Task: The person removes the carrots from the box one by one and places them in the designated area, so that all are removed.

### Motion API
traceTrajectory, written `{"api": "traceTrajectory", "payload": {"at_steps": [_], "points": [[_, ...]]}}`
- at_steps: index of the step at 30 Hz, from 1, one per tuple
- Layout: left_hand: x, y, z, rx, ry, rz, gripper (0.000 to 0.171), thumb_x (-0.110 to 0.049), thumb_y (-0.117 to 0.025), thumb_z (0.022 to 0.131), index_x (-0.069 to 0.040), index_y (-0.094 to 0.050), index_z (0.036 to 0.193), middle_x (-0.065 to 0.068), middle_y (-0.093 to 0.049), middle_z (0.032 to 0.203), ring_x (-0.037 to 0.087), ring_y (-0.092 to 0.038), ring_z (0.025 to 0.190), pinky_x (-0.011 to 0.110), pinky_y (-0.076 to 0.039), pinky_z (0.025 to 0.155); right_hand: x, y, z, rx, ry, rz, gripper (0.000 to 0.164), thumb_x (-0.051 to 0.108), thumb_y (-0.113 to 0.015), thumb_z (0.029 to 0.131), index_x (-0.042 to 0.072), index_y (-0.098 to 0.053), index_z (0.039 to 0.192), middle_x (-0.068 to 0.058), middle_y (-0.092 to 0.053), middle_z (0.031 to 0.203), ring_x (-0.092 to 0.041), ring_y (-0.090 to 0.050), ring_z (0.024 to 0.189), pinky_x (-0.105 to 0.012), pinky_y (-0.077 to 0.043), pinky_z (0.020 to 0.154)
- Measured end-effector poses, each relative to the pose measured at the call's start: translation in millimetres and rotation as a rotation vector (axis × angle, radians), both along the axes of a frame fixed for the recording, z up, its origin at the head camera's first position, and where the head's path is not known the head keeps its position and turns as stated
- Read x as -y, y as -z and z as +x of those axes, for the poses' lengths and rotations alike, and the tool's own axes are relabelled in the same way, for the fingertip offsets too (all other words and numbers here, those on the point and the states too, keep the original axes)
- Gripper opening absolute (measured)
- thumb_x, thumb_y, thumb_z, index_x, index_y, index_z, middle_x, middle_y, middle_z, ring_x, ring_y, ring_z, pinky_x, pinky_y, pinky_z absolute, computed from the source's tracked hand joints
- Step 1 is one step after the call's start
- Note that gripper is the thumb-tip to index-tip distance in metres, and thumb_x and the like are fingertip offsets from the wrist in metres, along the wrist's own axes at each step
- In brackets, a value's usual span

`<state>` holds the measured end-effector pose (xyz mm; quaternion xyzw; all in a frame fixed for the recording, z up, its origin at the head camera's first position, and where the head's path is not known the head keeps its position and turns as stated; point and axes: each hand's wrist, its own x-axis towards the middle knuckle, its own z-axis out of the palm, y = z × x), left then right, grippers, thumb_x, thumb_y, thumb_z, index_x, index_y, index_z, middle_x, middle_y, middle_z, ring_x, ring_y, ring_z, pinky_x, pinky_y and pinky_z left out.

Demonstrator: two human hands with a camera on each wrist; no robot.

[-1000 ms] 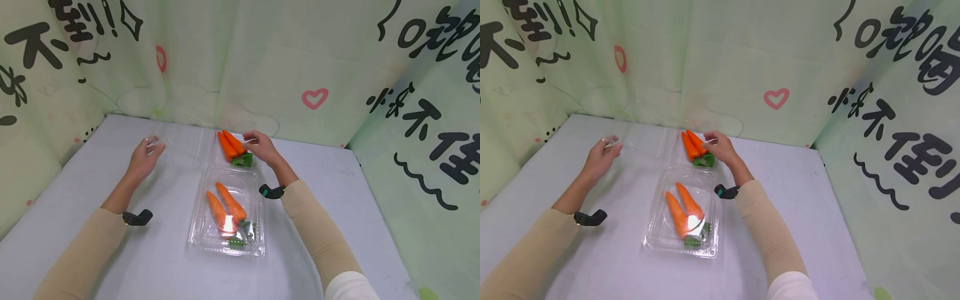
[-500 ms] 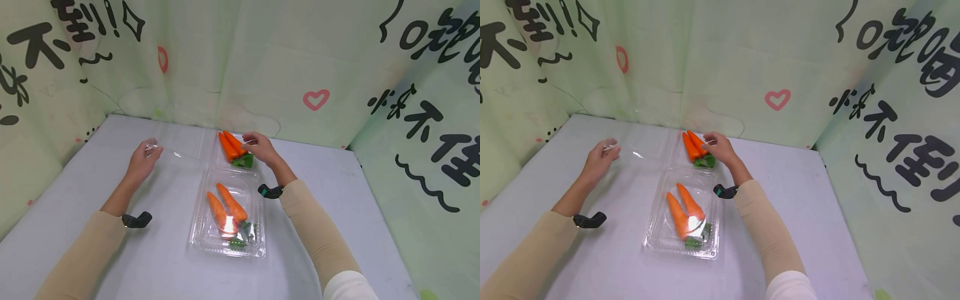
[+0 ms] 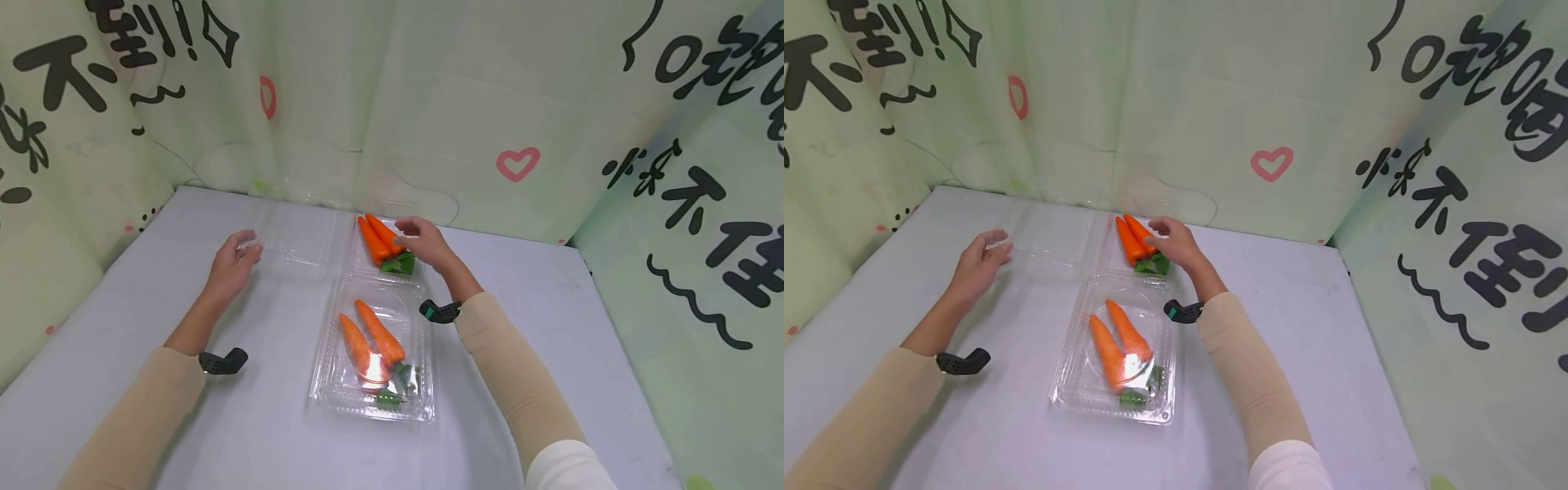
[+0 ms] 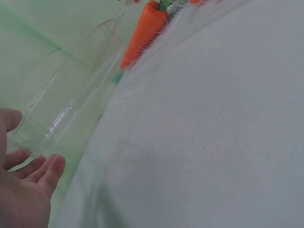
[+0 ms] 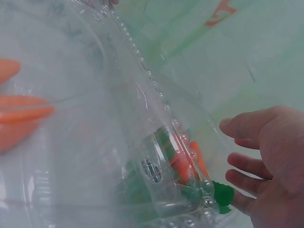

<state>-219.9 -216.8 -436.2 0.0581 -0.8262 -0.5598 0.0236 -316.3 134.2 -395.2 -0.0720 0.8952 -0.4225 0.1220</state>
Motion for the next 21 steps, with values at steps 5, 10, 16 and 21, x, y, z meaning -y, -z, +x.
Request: {"api": "traceTrajectory", "payload": {"at_steps": [5, 10, 16, 21], "points": [[0.5, 2.6, -0.4, -0.004, -0.004, 0.018, 0.056, -0.038, -0.041, 0.102, -0.006, -0.032, 0.147, 0.017, -0.043, 0.147, 0.028, -0.050, 0.125, 0.036, -0.043, 0.100, -0.5, 1.8, -1.5, 0.009, -0.007, 0.009, 0.046, 0.021, -0.062, 0.094, 0.008, -0.050, 0.136, -0.011, -0.051, 0.141, -0.028, -0.044, 0.133, -0.043, -0.041, 0.111], [1.5, 7.7, -1.0, 0.000, 0.005, 0.041, 0.055, -0.035, -0.042, 0.102, -0.004, -0.033, 0.146, 0.018, -0.042, 0.148, 0.031, -0.051, 0.125, 0.038, -0.042, 0.104, -0.1, 2.6, -1.8, 0.015, -0.012, 0.016, 0.046, 0.022, -0.062, 0.094, 0.008, -0.051, 0.136, -0.010, -0.051, 0.141, -0.028, -0.044, 0.134, -0.044, -0.040, 0.112], [2.0, 11.0, -1.1, 0.028, -0.001, 0.066, 0.056, -0.035, -0.042, 0.102, -0.003, -0.031, 0.147, 0.019, -0.039, 0.150, 0.034, -0.048, 0.130, 0.046, -0.038, 0.110, 0.9, 4.1, -3.9, 0.020, -0.017, 0.026, 0.046, 0.022, -0.062, 0.094, 0.008, -0.051, 0.136, -0.011, -0.051, 0.141, -0.028, -0.044, 0.133, -0.043, -0.041, 0.111], [2.2, 12.2, -0.3, 0.052, -0.006, 0.055, 0.058, -0.037, -0.041, 0.102, -0.004, -0.030, 0.148, 0.019, -0.038, 0.150, 0.034, -0.047, 0.131, 0.048, -0.037, 0.111, 2.4, 2.6, -4.0, 0.019, -0.035, 0.041, 0.047, 0.022, -0.062, 0.094, 0.007, -0.049, 0.137, -0.011, -0.050, 0.142, -0.028, -0.044, 0.134, -0.042, -0.042, 0.111]]}}
